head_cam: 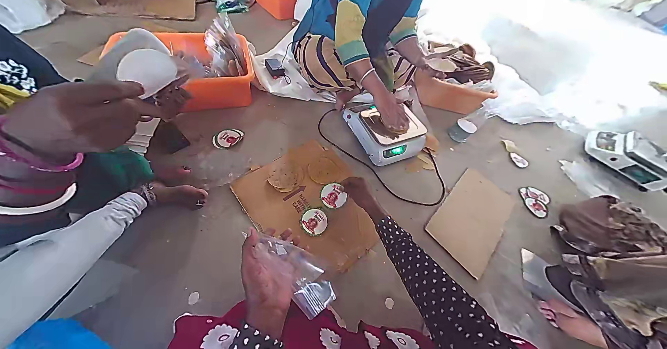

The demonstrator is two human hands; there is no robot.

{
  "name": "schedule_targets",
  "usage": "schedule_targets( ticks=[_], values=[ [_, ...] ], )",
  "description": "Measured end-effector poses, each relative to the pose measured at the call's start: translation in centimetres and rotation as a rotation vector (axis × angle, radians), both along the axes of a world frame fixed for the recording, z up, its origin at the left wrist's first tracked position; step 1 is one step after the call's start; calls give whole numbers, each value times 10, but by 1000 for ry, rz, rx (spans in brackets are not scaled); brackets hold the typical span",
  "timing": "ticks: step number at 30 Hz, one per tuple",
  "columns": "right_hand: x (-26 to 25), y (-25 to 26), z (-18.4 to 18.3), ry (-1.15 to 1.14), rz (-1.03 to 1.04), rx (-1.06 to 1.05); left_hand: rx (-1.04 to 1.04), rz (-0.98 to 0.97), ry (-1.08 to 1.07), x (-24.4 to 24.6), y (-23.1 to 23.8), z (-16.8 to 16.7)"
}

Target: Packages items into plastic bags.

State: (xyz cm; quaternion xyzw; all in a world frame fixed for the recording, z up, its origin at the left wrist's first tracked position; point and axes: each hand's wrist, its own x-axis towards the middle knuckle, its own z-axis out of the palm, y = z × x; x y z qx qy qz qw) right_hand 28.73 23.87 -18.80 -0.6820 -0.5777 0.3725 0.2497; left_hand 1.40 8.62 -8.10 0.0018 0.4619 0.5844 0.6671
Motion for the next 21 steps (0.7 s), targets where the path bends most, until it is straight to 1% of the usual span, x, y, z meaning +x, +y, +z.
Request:
schedule_targets(
  ticks=[2, 3, 4, 5, 6, 7, 8, 9, 12, 14, 15, 16, 17, 18, 19, 21],
  values=[
    [0, 27, 0, -75, 27, 86, 9, -28, 0, 3, -2, -1],
    [-6, 38, 6, -139, 40, 104, 18, -35, 5, 3, -2, -2],
    [-15, 48, 19, -221, 46, 103, 36, -40, 7, 3, -2, -4],
    [-27, 53, 43, -276, 58, 33, 45, -41, 6, 3, -1, -5],
    [-43, 53, 76, -289, 79, -97, 45, -40, -1, 3, -1, -7],
    [-55, 51, 98, -293, 93, -143, 40, -37, -10, 3, 0, -8],
    [-63, 51, 107, -299, 101, -129, 35, -35, -22, 4, 0, -8],
    [-68, 53, 109, -331, 116, -99, 30, -34, -31, 4, 1, -9],
    [-76, 68, 101, -451, 221, -88, 21, -36, -29, 5, 2, -9],
    [-81, 84, 91, -571, 350, -146, 25, -50, -31, 5, 1, -10],
    [-79, 94, 78, -655, 430, -163, 25, -55, -33, 5, 0, -10],
    [-74, 105, 54, -723, 483, -109, 23, -60, -35, 5, 0, -10],
    [-64, 117, 20, -719, 487, 54, 24, -64, -33, 5, 0, -9],
    [-59, 125, 0, -719, 500, 117, 29, -65, -29, 5, 0, -9],
    [-57, 129, -6, -735, 505, 122, 31, -58, -29, 5, 0, -9],
    [-53, 130, -8, -756, 485, 79, 37, -48, -24, 6, 0, -10]
  ],
)
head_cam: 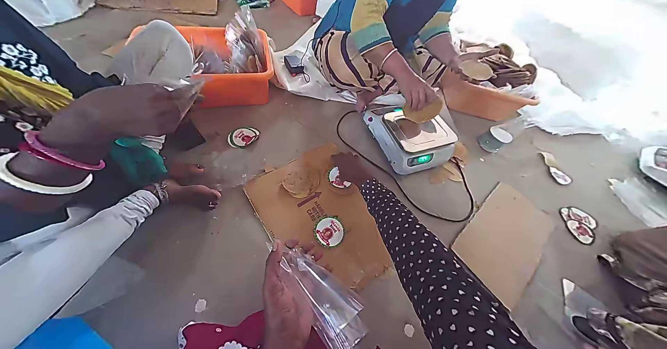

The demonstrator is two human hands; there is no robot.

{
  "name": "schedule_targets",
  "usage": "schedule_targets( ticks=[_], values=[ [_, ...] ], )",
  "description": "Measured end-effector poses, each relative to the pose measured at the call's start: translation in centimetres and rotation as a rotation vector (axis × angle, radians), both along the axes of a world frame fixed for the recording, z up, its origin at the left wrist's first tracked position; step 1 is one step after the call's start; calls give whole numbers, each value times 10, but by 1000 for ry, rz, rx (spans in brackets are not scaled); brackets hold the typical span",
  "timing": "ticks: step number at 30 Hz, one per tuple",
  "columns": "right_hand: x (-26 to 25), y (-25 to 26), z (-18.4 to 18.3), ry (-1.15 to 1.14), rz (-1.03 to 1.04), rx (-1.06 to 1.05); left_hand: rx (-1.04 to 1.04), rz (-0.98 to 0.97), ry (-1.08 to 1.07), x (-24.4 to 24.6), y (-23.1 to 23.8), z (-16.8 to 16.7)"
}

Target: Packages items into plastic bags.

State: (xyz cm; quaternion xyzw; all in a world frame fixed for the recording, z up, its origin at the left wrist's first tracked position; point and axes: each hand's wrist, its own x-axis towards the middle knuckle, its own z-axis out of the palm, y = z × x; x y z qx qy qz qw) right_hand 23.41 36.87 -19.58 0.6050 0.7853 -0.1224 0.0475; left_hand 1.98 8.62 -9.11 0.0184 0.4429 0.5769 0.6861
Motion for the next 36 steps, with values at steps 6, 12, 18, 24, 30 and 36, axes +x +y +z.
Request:
schedule_targets(
  ticks=[6, 12, 18, 24, 30, 36],
  values=[
    [35, -35, 0, 182, -139, -154, -20, 17, 55, -2, 3, -3],
    [46, -144, 73, 540, -412, 0, -75, -9, -78, -10, 4, -3],
    [33, -248, 81, 221, -429, -6, -107, 36, -173, -15, 5, -2],
    [17, -302, 130, 521, -477, 400, -39, 64, -159, -18, 0, 8],
    [-56, -372, 234, 936, -112, 661, -31, 53, -179, -17, -3, 18],
    [-85, -362, 215, 747, 62, 667, -55, 45, -168, -16, -6, 17]
  ],
)
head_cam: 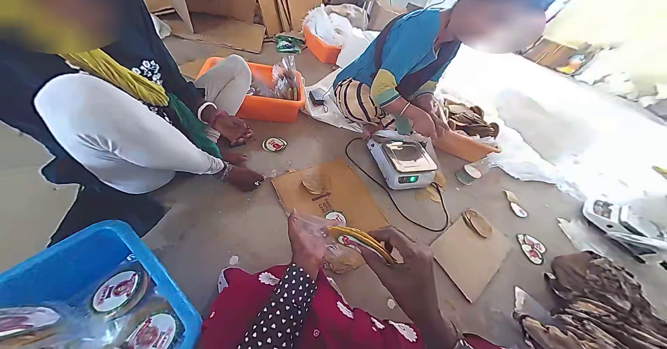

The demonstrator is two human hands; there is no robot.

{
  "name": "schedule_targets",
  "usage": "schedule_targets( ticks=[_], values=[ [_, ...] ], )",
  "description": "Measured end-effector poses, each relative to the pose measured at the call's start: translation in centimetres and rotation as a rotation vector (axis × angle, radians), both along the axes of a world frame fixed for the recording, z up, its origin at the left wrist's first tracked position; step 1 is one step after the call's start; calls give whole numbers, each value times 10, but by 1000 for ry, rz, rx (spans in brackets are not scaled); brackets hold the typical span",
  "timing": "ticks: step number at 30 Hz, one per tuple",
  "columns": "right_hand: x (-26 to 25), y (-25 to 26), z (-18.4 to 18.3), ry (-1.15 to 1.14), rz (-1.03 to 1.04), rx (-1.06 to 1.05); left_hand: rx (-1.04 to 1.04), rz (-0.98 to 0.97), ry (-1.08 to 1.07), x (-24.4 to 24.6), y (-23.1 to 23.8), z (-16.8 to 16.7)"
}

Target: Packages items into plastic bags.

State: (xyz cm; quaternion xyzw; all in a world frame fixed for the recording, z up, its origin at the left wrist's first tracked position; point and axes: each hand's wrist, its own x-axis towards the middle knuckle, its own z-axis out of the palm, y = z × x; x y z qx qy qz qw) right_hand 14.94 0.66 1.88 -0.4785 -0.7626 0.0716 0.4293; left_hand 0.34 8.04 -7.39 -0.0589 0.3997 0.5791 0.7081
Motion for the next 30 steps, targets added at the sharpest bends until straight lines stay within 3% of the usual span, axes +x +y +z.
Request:
schedule_targets(
  ticks=[5, 9, 21, 27, 30],
  values=[
    [-11, 1, -1, -182, -78, 22, -26, -33, 10, 0, 3, -2],
    [-9, -5, 6, -252, -18, 46, 19, 12, -41, -2, 2, 1],
    [-10, -6, 14, -304, -54, 4, 113, 47, -8, -3, 0, 3],
    [-21, 1, 6, -351, -59, 32, 11, -11, -52, 0, -3, 10],
    [-22, 0, 3, -308, -25, 24, 73, 44, -46, -3, -3, 9]
  ],
)
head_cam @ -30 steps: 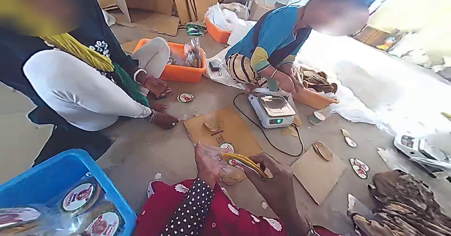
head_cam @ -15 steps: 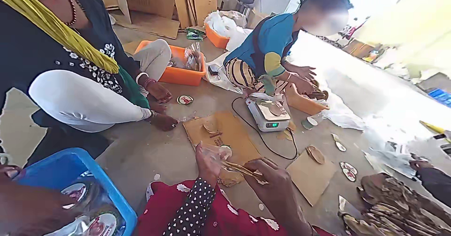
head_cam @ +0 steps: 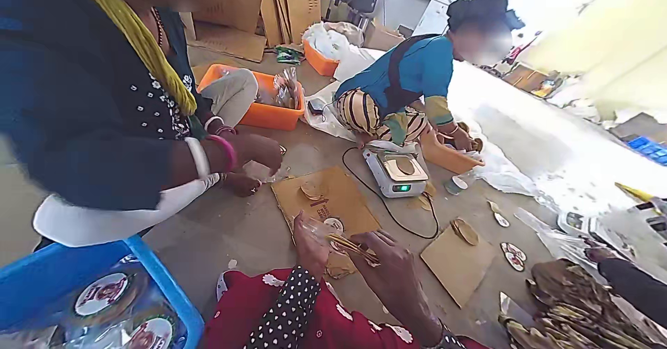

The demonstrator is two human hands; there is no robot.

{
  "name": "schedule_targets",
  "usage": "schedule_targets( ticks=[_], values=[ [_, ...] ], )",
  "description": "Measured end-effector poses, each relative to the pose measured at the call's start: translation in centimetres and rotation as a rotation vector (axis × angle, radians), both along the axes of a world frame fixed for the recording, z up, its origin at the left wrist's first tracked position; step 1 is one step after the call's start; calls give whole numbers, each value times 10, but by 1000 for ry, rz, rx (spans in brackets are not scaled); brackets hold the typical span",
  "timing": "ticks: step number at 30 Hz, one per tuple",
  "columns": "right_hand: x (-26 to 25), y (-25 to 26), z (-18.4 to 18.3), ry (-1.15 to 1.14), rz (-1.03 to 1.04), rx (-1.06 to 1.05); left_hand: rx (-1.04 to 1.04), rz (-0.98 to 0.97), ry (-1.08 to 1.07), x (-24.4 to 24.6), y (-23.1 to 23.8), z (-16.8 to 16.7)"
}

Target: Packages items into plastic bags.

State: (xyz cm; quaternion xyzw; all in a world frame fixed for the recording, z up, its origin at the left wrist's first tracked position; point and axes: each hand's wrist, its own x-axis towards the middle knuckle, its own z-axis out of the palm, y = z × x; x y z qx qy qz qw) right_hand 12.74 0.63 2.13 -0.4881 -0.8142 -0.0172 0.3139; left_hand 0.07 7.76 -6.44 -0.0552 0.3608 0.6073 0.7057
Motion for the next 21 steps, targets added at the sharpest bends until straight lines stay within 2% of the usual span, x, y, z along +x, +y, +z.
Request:
schedule_targets(
  ticks=[8, 12, 15, 18, 21],
  values=[
    [-5, 4, -13, -16, -16, -39, -23, 0, -110, 3, -3, 14],
    [-13, 9, -31, 1, -17, -10, 87, -31, -226, 4, -8, 7],
    [-15, 16, -40, -3, -38, -63, 87, -50, -223, 4, -15, 13],
    [-11, 28, -50, 18, 27, -87, 111, -96, -275, 7, -19, 10],
    [-9, 34, -59, 64, 113, -192, 225, -134, -325, 10, -22, 3]
  ],
)
